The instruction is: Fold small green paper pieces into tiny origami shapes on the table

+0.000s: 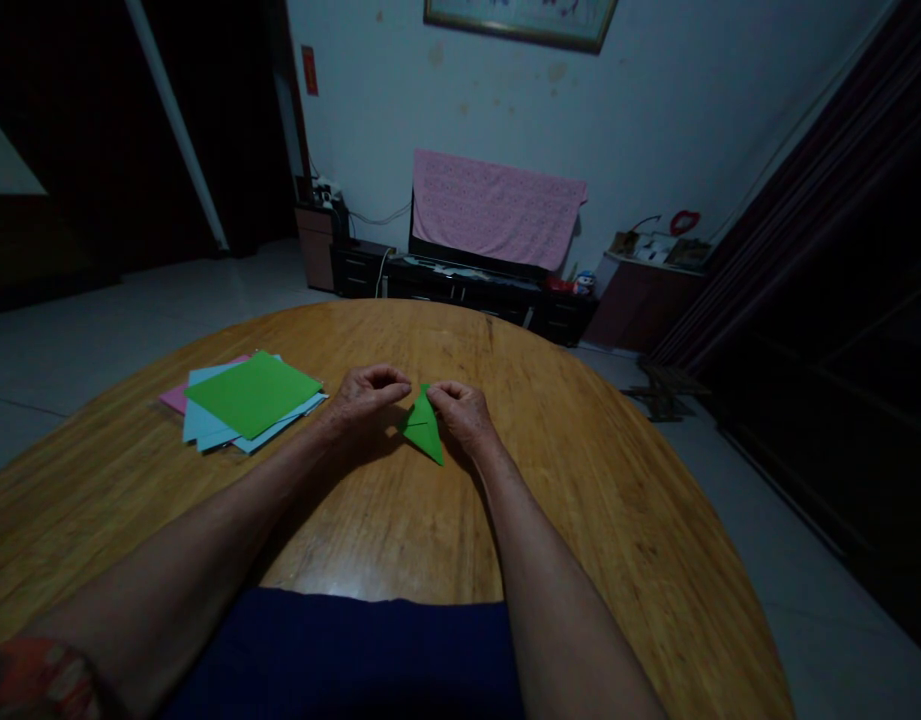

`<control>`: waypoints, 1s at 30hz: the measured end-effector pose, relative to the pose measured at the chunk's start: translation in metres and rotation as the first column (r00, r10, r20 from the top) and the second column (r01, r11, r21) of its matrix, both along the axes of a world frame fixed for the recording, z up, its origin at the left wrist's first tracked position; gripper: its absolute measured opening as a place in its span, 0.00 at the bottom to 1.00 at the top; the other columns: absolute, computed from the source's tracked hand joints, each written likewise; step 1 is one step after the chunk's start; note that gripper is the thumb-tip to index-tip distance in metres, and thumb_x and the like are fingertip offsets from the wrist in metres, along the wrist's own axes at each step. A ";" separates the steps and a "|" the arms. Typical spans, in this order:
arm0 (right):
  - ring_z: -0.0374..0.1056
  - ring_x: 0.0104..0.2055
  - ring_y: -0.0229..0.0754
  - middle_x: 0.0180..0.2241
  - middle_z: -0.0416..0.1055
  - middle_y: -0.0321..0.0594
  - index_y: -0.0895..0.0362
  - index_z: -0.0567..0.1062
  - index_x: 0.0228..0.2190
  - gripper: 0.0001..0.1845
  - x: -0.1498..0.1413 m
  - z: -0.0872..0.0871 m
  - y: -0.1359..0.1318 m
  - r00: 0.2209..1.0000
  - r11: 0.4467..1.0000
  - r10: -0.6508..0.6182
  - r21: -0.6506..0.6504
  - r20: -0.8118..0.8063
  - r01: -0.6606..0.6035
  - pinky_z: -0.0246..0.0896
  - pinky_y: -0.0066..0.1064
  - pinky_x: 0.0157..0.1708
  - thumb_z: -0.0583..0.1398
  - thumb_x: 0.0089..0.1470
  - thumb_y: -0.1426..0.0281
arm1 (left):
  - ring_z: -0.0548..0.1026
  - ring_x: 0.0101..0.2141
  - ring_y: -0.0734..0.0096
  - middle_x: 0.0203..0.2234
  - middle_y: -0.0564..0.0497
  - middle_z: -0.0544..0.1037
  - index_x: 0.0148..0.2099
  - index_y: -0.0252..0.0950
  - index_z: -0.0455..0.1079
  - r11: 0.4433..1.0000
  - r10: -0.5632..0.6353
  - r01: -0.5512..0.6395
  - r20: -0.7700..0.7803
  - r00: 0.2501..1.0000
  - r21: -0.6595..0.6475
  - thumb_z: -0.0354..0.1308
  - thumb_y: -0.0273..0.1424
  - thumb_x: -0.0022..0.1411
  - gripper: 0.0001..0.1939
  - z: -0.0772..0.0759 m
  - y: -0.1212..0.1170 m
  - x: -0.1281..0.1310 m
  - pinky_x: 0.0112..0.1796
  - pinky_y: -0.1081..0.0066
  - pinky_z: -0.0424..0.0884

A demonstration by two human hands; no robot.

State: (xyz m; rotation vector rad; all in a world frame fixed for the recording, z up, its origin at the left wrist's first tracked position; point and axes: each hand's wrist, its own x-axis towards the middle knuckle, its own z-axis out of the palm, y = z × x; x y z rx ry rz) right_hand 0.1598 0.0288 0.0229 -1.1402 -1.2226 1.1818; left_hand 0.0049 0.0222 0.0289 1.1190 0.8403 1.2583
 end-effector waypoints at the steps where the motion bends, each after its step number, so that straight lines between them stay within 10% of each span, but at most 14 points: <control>1: 0.57 0.22 0.33 0.20 0.65 0.32 0.57 0.74 0.24 0.13 0.000 -0.001 0.000 1.000 1.000 -0.002 -0.003 0.000 0.002 0.52 0.28 0.24 0.66 0.40 0.61 | 0.66 0.20 0.79 0.20 0.57 0.69 0.31 0.37 0.70 1.000 -0.001 0.001 -0.002 1.000 0.017 0.65 0.32 0.50 0.07 -0.001 0.001 0.002 0.21 0.76 0.58; 30: 0.64 0.25 0.36 0.24 0.71 0.35 0.56 0.76 0.27 0.17 -0.006 -0.002 -0.005 0.996 0.996 0.055 -0.062 -0.076 -0.060 0.59 0.29 0.26 0.70 0.36 0.61 | 0.62 0.17 0.81 0.16 0.58 0.63 0.26 0.34 0.67 0.969 -0.216 0.232 0.160 0.963 -0.086 0.68 0.30 0.48 0.11 -0.018 0.012 -0.004 0.22 0.76 0.57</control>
